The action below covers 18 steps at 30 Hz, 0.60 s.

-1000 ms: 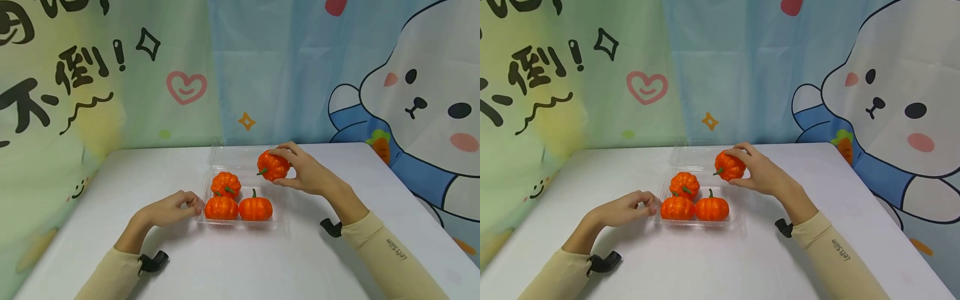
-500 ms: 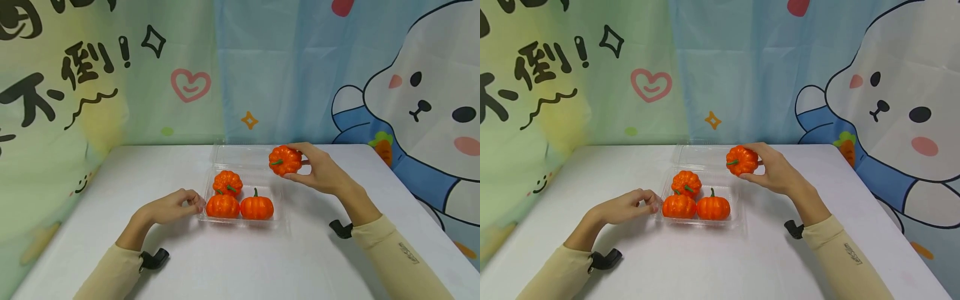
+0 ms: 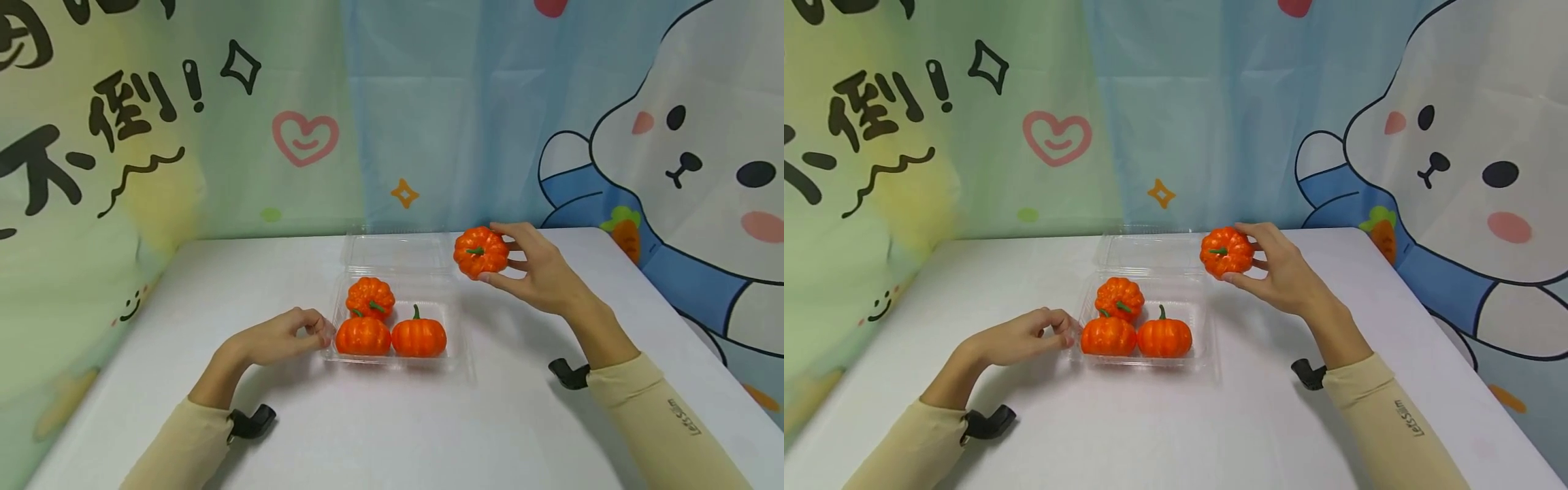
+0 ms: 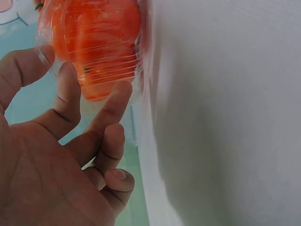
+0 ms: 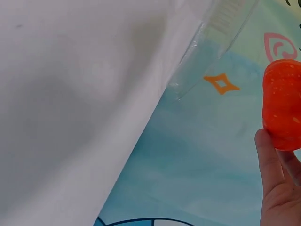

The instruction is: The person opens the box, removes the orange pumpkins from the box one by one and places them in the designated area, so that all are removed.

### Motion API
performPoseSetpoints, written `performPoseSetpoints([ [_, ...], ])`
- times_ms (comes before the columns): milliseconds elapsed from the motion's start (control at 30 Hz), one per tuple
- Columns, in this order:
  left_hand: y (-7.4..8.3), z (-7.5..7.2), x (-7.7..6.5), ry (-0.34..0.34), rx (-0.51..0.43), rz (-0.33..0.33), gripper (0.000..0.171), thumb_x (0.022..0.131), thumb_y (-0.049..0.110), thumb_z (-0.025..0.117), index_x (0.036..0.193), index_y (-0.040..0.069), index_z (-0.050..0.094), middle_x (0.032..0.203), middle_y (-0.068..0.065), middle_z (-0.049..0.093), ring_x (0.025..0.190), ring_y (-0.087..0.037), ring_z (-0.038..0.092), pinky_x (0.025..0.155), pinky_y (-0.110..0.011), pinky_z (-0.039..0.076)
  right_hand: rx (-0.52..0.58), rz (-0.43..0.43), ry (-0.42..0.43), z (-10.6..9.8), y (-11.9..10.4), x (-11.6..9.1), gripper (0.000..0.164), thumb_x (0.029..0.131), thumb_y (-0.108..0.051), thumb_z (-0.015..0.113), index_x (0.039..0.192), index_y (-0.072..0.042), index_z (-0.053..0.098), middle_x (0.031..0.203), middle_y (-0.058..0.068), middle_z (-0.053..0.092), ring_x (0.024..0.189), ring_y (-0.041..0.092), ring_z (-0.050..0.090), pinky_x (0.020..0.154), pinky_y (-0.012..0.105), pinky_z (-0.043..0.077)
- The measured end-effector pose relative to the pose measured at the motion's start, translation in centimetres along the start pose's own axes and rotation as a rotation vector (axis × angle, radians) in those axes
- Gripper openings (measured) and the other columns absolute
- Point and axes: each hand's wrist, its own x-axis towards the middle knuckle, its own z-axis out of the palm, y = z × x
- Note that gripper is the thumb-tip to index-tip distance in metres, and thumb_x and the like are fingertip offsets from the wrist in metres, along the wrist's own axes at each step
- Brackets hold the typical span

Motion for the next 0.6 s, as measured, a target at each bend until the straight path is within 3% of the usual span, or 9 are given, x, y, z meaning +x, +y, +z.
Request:
performPoseSetpoints([
  [267,0.1,0.2,-0.2,-0.005,-0.004,-0.007,0.017,0.100,0.018,0.057,0.084,0.013,0.058,0.097,0.001,0.069,0.108,-0.021,0.061,0.090,-0.033,0.042,-0.015,0.080,-0.005,-0.4,1.0,-0.8,0.074,0.087,-0.020,0.084,0.151,-0.016,0.047,0.138,0.011,0.051,0.121,0.037,0.060,0.083,0.052,0.058],
  [600,0.1,0.1,0.0,-0.014,-0.011,-0.006,0.018,0.100,0.016,0.057,0.085,0.008,0.061,0.100,-0.002,0.070,0.110,-0.022,0.060,0.095,-0.035,0.044,-0.055,0.129,0.012,-1.1,2.6,-1.0,0.072,0.088,-0.021,0.083,0.149,-0.009,0.046,0.138,0.015,0.051,0.126,0.036,0.054,0.088,0.055,0.056],
])
